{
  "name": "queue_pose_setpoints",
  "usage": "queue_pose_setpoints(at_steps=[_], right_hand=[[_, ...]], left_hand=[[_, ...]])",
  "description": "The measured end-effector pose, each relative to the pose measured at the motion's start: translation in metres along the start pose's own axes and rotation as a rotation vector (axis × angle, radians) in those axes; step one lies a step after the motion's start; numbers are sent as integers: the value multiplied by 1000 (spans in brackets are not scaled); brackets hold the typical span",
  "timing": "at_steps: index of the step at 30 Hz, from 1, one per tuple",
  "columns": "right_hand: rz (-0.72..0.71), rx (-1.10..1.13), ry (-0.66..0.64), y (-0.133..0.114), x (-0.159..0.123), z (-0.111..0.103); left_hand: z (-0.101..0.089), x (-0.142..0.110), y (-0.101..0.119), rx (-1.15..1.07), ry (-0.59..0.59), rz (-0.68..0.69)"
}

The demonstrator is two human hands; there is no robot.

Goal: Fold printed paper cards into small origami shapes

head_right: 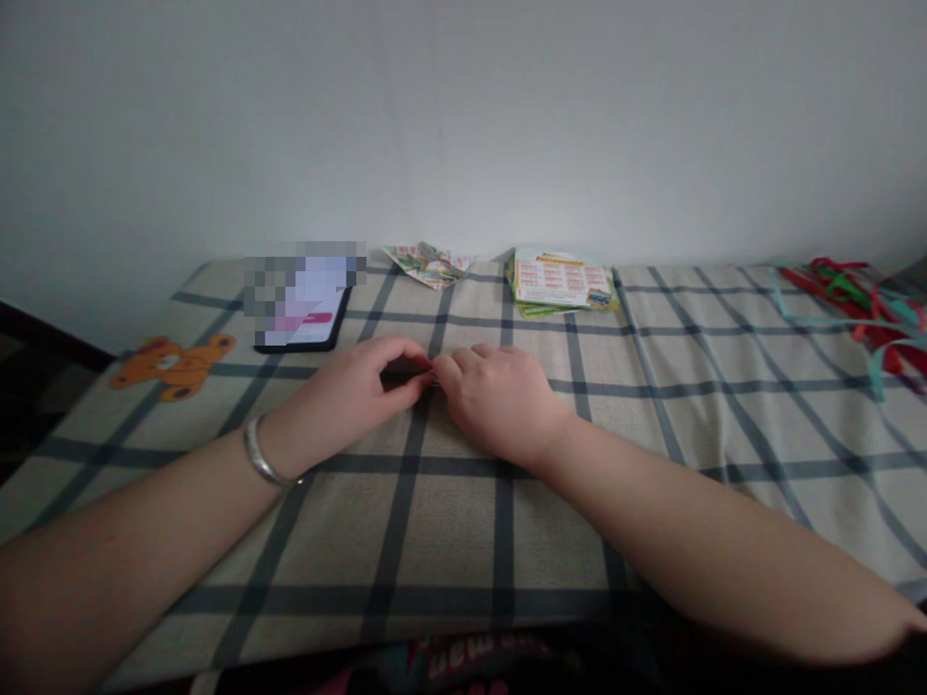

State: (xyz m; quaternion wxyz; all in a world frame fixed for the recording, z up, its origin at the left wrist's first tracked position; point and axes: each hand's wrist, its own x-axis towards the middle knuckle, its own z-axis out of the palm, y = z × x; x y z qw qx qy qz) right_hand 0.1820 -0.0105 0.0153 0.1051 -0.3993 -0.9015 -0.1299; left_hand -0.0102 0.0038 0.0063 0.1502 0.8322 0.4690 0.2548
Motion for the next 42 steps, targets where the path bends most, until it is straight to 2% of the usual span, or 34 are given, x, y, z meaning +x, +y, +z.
queue_pose_setpoints(at_steps=[7, 14, 19, 25, 29, 33, 37, 42], right_hand=[[109, 265, 40, 3, 2, 5], [230, 622, 88, 8, 3, 8], [256, 872, 150, 9, 4, 13], [313, 1062, 136, 7, 4, 15], [298, 1112, 149, 7, 4, 17], [302, 1169, 172, 8, 4, 20], [334, 1162, 158, 8, 4, 21], [286, 1071, 186, 7, 4, 19]], left_hand=[[-4, -1, 5, -138, 22, -47], [1, -1, 2, -346, 59, -58], [3, -1, 1, -296, 162, -5], [0, -3, 5, -241, 178, 8], [0, -4, 5, -159, 215, 64], [4, -3, 2, -216, 216, 111], [7, -4, 1, -274, 166, 95], [9, -5, 2, -277, 165, 77]])
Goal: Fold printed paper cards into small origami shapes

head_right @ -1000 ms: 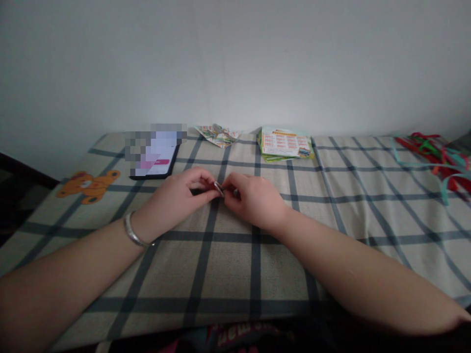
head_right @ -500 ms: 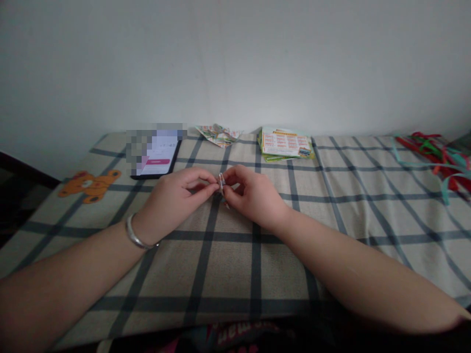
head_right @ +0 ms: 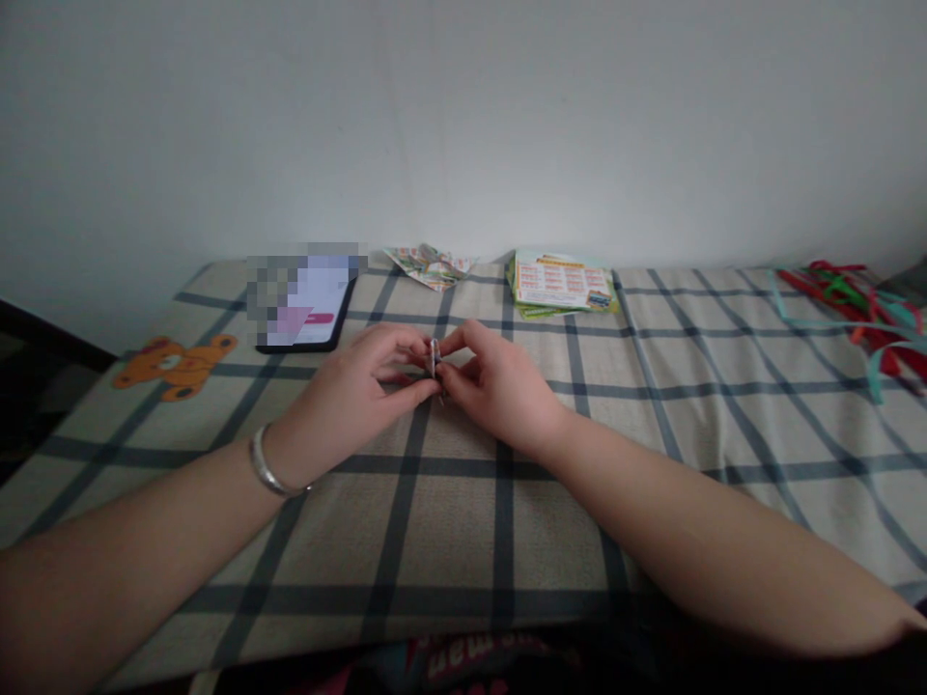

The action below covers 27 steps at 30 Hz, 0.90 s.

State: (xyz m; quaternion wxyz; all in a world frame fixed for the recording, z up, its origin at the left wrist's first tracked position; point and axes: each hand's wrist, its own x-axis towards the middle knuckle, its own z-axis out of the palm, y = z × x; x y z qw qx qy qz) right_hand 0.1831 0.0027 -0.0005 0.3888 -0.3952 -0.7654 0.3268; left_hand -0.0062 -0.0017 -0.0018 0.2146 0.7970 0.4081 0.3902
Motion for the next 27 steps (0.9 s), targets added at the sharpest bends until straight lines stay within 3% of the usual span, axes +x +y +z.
queue_pose_setpoints(at_steps=[9, 22, 27], right_hand=[[-129, -25, -16, 1, 0, -1], [-70, -23, -27, 2, 0, 0], [-109, -92, -8, -2, 0, -2]], left_hand=[[0, 1, 1, 29, 27, 34], [3, 2, -1, -42, 4, 14], [3, 3, -3, -136, 18, -1]])
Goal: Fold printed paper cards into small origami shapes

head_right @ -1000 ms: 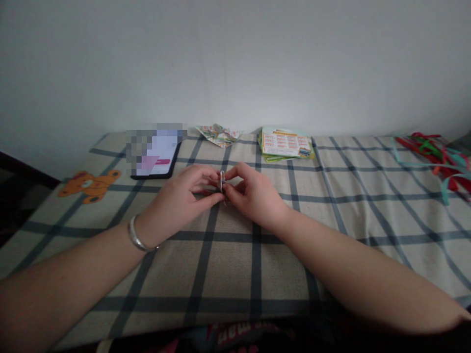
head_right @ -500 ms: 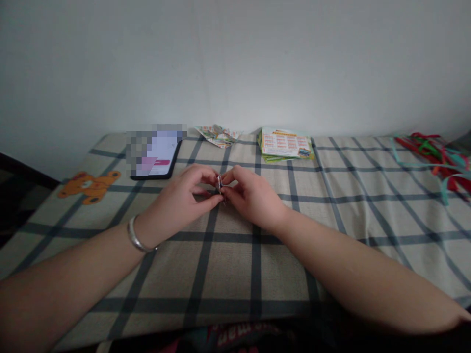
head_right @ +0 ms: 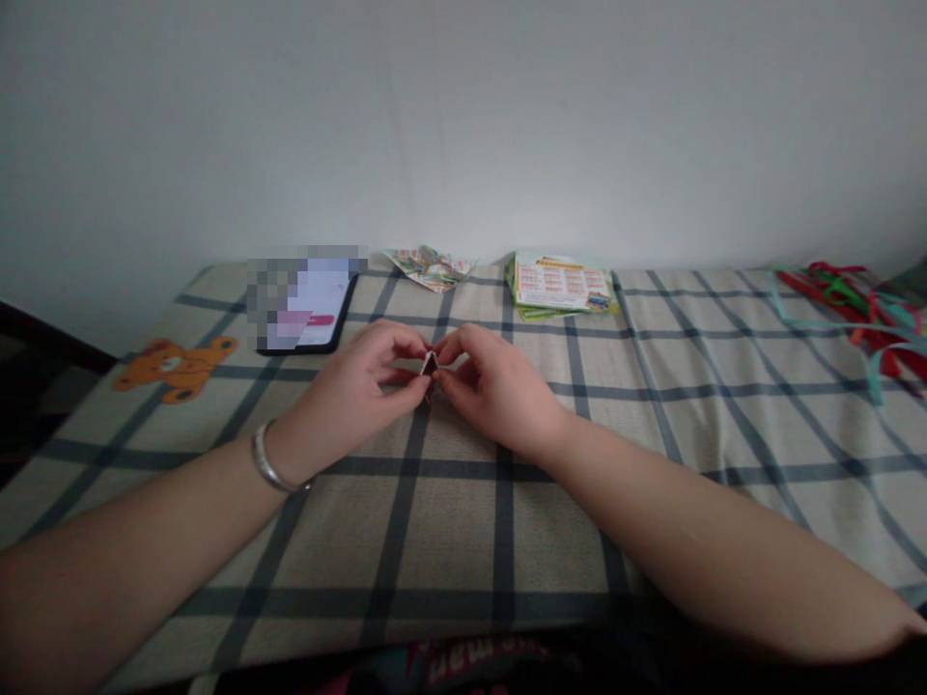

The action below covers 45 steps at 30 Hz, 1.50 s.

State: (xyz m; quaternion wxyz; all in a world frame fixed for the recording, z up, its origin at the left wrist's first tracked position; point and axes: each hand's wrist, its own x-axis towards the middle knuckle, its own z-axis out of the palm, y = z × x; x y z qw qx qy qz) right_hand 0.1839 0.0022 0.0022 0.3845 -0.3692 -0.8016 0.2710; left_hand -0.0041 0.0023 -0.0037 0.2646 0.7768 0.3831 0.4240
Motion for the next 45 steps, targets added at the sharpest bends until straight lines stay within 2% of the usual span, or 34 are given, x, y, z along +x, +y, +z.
queue_pose_setpoints(at_steps=[7, 17, 25, 28, 32, 36, 42, 45], right_hand=[[36, -151, -12, 2, -1, -5], [54, -229, -48, 7, -1, -7], [36, -278, -69, 9, 1, -10], [1, -268, -78, 11, 2, -11], [-110, -390, -112, 11, 2, -14], [-160, -496, -158, 10, 2, -17], [-302, -688, -292, 6, 2, -24], [-311, -716, -314, 6, 2, -26]], left_hand=[[-2, 1, -9, -99, -94, -51], [-11, 4, -4, 244, -131, 10], [-15, 8, -8, 217, -213, 16], [-19, 9, -9, 213, -248, 15], [-25, 11, -10, 241, -309, 41], [-29, 13, -12, 253, -353, 109], [-29, 14, -16, 314, -404, 221], [-30, 14, -16, 364, -425, 248]])
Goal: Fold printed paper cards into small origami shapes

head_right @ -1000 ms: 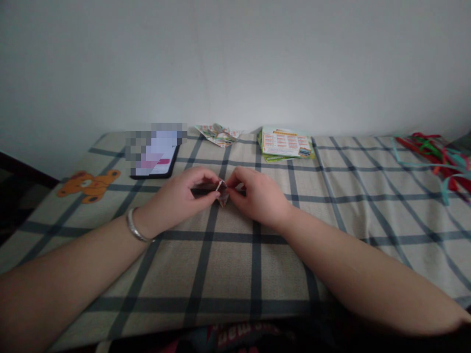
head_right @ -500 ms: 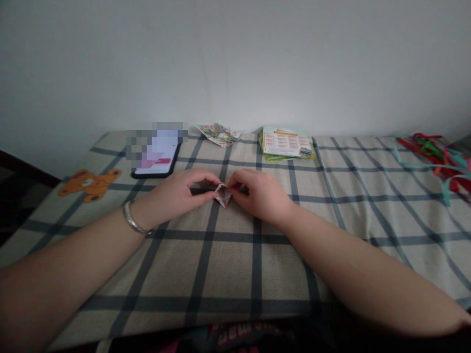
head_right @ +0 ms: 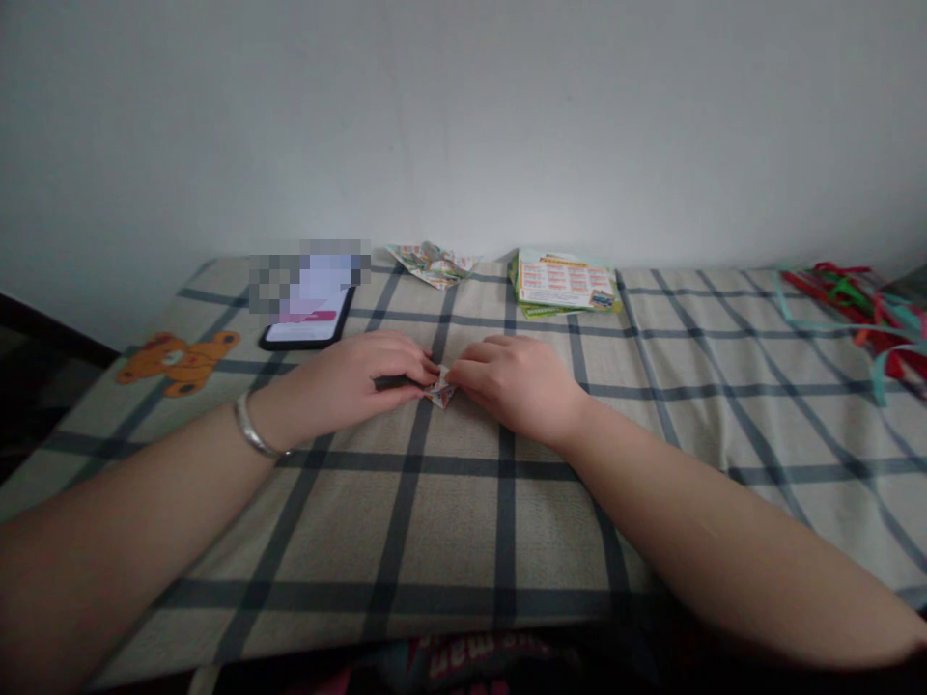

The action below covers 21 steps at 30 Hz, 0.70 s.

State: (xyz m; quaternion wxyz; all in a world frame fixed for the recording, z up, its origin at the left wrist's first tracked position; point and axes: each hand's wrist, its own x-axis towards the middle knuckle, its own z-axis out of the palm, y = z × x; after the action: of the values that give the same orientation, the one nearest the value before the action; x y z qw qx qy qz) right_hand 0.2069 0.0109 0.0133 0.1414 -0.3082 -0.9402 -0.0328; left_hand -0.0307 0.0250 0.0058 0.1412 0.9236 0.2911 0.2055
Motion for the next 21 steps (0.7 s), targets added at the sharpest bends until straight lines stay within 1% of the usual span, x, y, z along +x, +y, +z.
queue_pose_setpoints(at_steps=[3, 7, 13, 15, 18, 21], right_hand=[[9, 26, -4, 1, 0, 1], [27, 135, 20, 0, 1, 3], [75, 260, 55, -1, 6, 7], [112, 262, 62, -1, 7, 10], [168, 230, 68, -1, 7, 13], [187, 201, 53, -1, 6, 13]], left_hand=[[-1, 0, 1, 47, -5, -5], [-2, -1, 1, 83, -3, -15], [-1, -2, 3, 151, -21, 55], [-1, -2, 4, 150, -20, 56], [-1, -1, 4, 113, -13, 23], [-1, 1, 2, 67, -7, 21]])
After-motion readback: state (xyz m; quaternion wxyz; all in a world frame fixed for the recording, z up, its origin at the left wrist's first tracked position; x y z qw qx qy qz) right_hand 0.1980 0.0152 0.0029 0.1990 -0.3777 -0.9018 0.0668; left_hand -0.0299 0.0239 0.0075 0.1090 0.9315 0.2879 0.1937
